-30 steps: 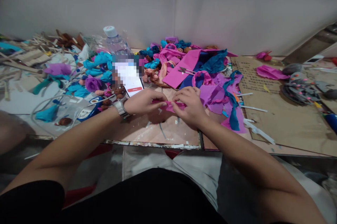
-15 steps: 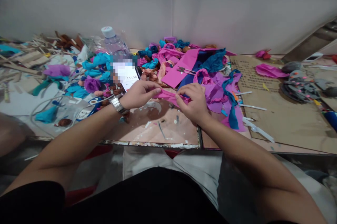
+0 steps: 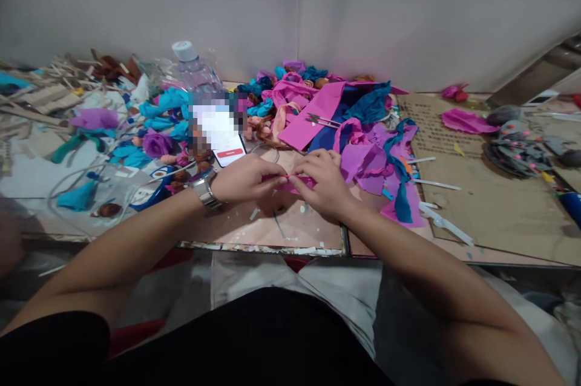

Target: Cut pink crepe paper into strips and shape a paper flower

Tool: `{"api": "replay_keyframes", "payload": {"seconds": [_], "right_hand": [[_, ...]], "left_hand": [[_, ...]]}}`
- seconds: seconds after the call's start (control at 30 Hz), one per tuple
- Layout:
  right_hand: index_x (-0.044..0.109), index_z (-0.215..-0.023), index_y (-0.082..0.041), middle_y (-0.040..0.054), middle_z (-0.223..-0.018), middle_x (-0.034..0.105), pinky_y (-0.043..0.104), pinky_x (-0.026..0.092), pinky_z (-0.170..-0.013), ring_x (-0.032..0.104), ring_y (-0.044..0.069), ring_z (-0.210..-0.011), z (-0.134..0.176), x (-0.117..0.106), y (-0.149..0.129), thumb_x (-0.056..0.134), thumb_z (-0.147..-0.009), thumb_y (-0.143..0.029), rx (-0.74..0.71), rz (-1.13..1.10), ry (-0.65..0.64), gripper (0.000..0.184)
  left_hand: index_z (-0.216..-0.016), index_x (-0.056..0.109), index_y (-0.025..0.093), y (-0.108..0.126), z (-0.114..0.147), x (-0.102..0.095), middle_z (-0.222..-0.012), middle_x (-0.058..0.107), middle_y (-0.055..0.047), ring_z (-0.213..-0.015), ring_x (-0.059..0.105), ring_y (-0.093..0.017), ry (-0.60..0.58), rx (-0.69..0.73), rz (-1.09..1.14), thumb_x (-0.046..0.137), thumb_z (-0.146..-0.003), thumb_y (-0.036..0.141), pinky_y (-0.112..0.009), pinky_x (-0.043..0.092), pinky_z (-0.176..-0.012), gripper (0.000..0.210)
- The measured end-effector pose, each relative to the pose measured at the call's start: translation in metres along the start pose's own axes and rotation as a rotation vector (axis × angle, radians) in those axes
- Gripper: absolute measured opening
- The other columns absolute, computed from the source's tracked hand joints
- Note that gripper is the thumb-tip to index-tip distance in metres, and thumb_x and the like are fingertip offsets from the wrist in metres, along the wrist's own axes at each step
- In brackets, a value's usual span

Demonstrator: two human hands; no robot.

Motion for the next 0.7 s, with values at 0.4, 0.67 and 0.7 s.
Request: {"api": "replay_keyframes", "payload": {"seconds": [0.4,0.67,0.7], "right_hand": [[0.074,-0.094,-0.025,0.0045,-0.1,0.078,0.052,0.036,-0.098,0.061,0.028,-0.105,-0.0001,-0.0028,0.0025,0.07,-0.099,-0.036,0.003,0.038,-0.016,0.012],[0.077,-0.098,-0.027,0.0022,-0.097,0.081,0.053,0.034,-0.099,0.06,0.029,-0.107,0.0007,-0.0041,0.0013,0.07,-0.099,-0.033,-0.007,0.027,0.015,0.009],[0.077,-0.098,-0.027,0.0021,-0.096,0.081,0.053,0.034,-0.099,0.06,0.029,-0.106,0.0006,-0.0043,0.0009,0.07,-0.098,-0.033,-0.009,0.024,0.016,0.009]], "left_hand": [[-0.094,0.081,0.017,-0.0071,-0.0027,-0.0038,-0.074,0.074,-0.006,-0.062,0.061,-0.014,-0.025,-0.094,0.178,0.055,-0.102,0.041,-0.025,0.037,-0.061,0.037],[-0.096,0.08,0.015,-0.0066,-0.0005,0.0016,-0.069,0.073,-0.004,-0.059,0.061,-0.013,-0.094,-0.138,0.273,0.056,-0.101,0.048,-0.024,0.037,-0.057,0.041],[-0.095,0.08,0.015,-0.0066,-0.0006,0.0017,-0.07,0.074,-0.004,-0.06,0.061,-0.014,-0.1,-0.137,0.283,0.056,-0.101,0.049,-0.024,0.037,-0.057,0.042]]}}
Point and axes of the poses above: each hand's wrist, its own z-axis away from the middle knuckle, its own x-axis out of the palm, y = z × x, the point moved 7 cm from there along -z, towards the middle knuckle
